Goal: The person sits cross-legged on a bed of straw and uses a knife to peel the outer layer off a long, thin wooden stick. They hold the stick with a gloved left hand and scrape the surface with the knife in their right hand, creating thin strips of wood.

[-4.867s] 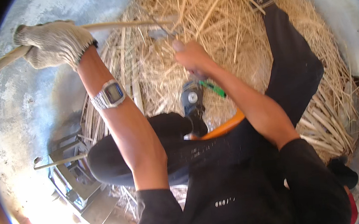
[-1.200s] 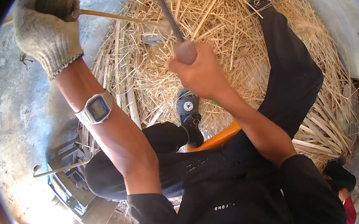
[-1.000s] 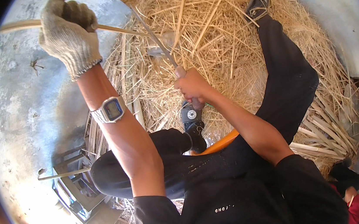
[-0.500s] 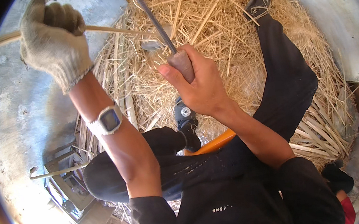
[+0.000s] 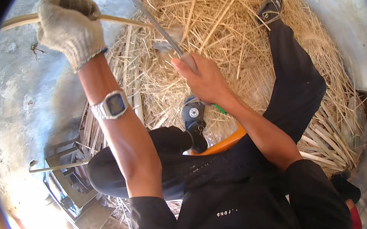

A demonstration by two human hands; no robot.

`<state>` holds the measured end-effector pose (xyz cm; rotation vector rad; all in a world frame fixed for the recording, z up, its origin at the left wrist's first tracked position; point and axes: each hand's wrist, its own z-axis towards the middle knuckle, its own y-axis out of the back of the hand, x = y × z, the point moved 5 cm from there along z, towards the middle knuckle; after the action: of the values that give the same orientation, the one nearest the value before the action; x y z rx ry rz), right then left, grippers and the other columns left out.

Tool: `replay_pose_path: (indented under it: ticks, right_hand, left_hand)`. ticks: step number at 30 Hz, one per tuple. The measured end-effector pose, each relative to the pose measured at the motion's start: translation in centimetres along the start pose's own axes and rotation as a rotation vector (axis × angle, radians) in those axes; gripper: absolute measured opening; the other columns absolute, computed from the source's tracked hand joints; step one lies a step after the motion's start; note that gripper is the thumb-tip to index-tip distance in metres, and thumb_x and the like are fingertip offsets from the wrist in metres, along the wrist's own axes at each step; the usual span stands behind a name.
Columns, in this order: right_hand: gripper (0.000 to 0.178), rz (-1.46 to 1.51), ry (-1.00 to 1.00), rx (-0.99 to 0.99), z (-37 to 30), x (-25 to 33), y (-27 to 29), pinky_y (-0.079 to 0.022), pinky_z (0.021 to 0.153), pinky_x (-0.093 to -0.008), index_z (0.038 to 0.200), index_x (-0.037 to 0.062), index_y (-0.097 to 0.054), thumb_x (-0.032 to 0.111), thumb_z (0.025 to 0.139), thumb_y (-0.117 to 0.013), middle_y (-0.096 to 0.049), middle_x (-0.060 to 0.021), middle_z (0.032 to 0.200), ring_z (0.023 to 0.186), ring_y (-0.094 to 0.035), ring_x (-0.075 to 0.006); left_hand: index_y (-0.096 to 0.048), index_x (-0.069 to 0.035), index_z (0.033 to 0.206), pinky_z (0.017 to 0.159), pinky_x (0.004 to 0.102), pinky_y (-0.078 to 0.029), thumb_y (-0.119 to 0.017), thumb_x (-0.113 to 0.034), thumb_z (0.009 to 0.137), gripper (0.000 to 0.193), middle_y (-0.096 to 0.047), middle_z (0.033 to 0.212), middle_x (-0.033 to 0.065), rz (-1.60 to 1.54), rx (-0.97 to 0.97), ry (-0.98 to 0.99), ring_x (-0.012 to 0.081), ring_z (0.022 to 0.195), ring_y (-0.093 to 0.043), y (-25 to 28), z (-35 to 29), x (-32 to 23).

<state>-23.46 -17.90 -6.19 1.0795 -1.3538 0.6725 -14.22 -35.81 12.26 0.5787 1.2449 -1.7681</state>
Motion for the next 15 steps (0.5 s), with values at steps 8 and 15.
replay_pose_path:
  ticks: [8, 15]
  right_hand:
    - [0.045, -0.092, -0.063, -0.084, 1.1, -8.9, -2.5, -0.044, 0.044, -0.0351, 0.087, -0.0004, -0.061, 0.042, 0.1, -0.055, -0.053, -0.0058, 0.055, 0.041, -0.053, -0.0188]
    - [0.05, -0.099, -0.179, -0.022, 1.0, -3.9, 1.4, -0.046, 0.047, -0.0366, 0.089, -0.0013, -0.062, 0.046, 0.101, -0.052, -0.056, -0.0097, 0.057, 0.044, -0.055, -0.0211]
  left_hand:
    - [-0.026, -0.02, 0.055, 0.04, 0.0309, -0.018, -0.052, -0.003, 0.091, 0.048, -0.026, 0.044, -0.0038, 0.104, -0.081, 0.009, 0.0085, 0.037, -0.022, -0.2, 0.5, 0.4]
    - [-0.036, -0.014, 0.06, 0.038, 0.0322, -0.033, -0.053, -0.007, 0.092, 0.036, -0.037, 0.046, -0.0003, 0.177, -0.203, -0.064, 0.012, 0.036, -0.038, 2.6, -0.1, -0.2]
